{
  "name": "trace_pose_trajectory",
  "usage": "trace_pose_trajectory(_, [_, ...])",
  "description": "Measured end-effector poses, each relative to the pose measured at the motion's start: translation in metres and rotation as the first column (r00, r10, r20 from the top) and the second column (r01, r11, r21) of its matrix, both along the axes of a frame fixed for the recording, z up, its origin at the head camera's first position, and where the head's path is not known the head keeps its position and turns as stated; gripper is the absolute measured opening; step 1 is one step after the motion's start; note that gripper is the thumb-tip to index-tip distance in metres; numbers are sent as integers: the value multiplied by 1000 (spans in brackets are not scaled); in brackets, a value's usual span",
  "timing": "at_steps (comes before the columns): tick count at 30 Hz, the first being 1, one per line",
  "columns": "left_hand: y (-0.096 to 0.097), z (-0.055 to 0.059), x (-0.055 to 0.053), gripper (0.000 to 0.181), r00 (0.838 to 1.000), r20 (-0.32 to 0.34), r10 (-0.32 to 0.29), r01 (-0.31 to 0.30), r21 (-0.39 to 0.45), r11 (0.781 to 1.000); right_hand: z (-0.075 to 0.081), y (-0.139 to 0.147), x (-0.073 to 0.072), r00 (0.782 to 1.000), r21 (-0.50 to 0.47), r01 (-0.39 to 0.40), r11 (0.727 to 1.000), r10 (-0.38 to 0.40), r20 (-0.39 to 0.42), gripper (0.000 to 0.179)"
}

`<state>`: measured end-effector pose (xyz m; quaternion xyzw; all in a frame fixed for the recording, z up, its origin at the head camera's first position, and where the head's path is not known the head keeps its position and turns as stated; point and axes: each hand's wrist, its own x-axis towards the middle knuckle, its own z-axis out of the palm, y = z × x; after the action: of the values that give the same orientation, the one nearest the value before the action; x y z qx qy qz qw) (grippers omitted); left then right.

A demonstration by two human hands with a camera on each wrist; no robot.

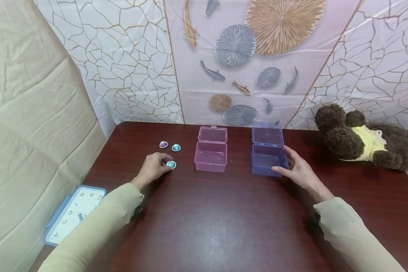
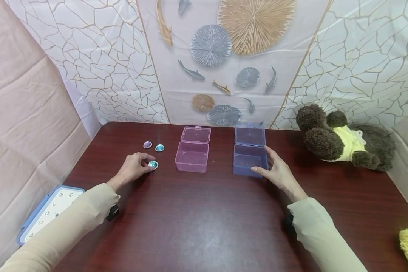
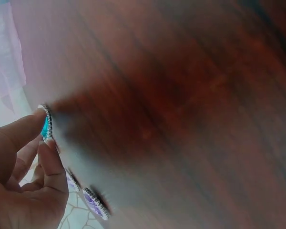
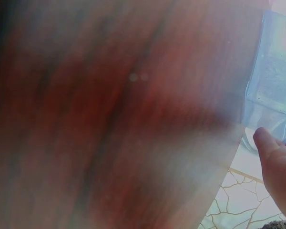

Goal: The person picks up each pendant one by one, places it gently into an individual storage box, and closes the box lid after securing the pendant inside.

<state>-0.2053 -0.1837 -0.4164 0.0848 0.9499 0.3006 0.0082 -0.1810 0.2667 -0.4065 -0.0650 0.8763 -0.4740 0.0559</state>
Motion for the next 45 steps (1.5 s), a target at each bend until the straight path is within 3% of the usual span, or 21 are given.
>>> trace_pose_trajectory(10, [3, 3, 5, 19, 1000, -19, 22, -21, 47, 999, -2, 1, -1, 1000, -3, 7, 1000, -7, -8, 90])
trace_pose_trajectory(15, [5, 17, 3, 23, 993, -55, 107, -95, 177, 980, -2, 2, -2, 1000, -7, 8, 1000, -8, -7, 92])
trace_pose_trajectory(16, [8, 22, 1, 24, 991, -48, 128, -113, 238, 965, -2, 2, -2, 1000, -5, 8, 1000, -8, -9, 92])
trace_pose_trajectory(18, [17, 33, -3, 29, 988, 2, 151, -140, 395, 908, -2, 3, -2, 1000, -2, 9, 1000, -9, -12, 92])
trace_pose_trajectory(20, [33, 44, -6, 32, 988, 73, 133, -151, 545, 825, -1, 5, -2, 1000, 4, 13, 1000, -13, -17, 92])
trace_pose_trajectory(22, [54, 55, -8, 35, 989, 136, 62, -138, 662, 737, -2, 6, -1, 1000, 3, 16, 1000, -16, -18, 91])
trace_pose_trajectory(23, [66, 59, -8, 37, 986, 162, 25, -132, 694, 708, -2, 6, -1, 1000, 2, 18, 1000, -18, -17, 91])
trace_pose_trajectory(25, [92, 64, -9, 38, 979, 196, -51, -111, 729, 676, -3, 6, -2, 1000, 0, 19, 1000, -19, -15, 91])
trace_pose_trajectory(28, [131, 65, -12, 38, 963, 227, -147, -76, 748, 660, -4, 4, -2, 1000, -9, 19, 1000, -19, -7, 90])
trace_pose_trajectory(31, [169, 60, -18, 37, 936, 268, -228, -79, 791, 606, -4, 4, -2, 1000, -11, 23, 1000, -23, 2, 90])
trace_pose_trajectory(34, [202, 55, -24, 34, 905, 314, -287, -118, 834, 540, -4, 5, -1, 1000, -11, 22, 1000, -22, 6, 91])
trace_pose_trajectory(35, [211, 53, -26, 33, 898, 326, -297, -130, 840, 527, -4, 5, -1, 1000, -12, 20, 1000, -20, 8, 92])
trace_pose_trajectory(38, [234, 48, -32, 31, 883, 352, -312, -143, 833, 534, -4, 5, -2, 1000, -26, 17, 1000, -17, 6, 92])
trace_pose_trajectory(45, [269, 41, -43, 24, 837, 401, -372, -76, 759, 647, -2, 8, 1, 1000, -10, 20, 1000, -20, 7, 90])
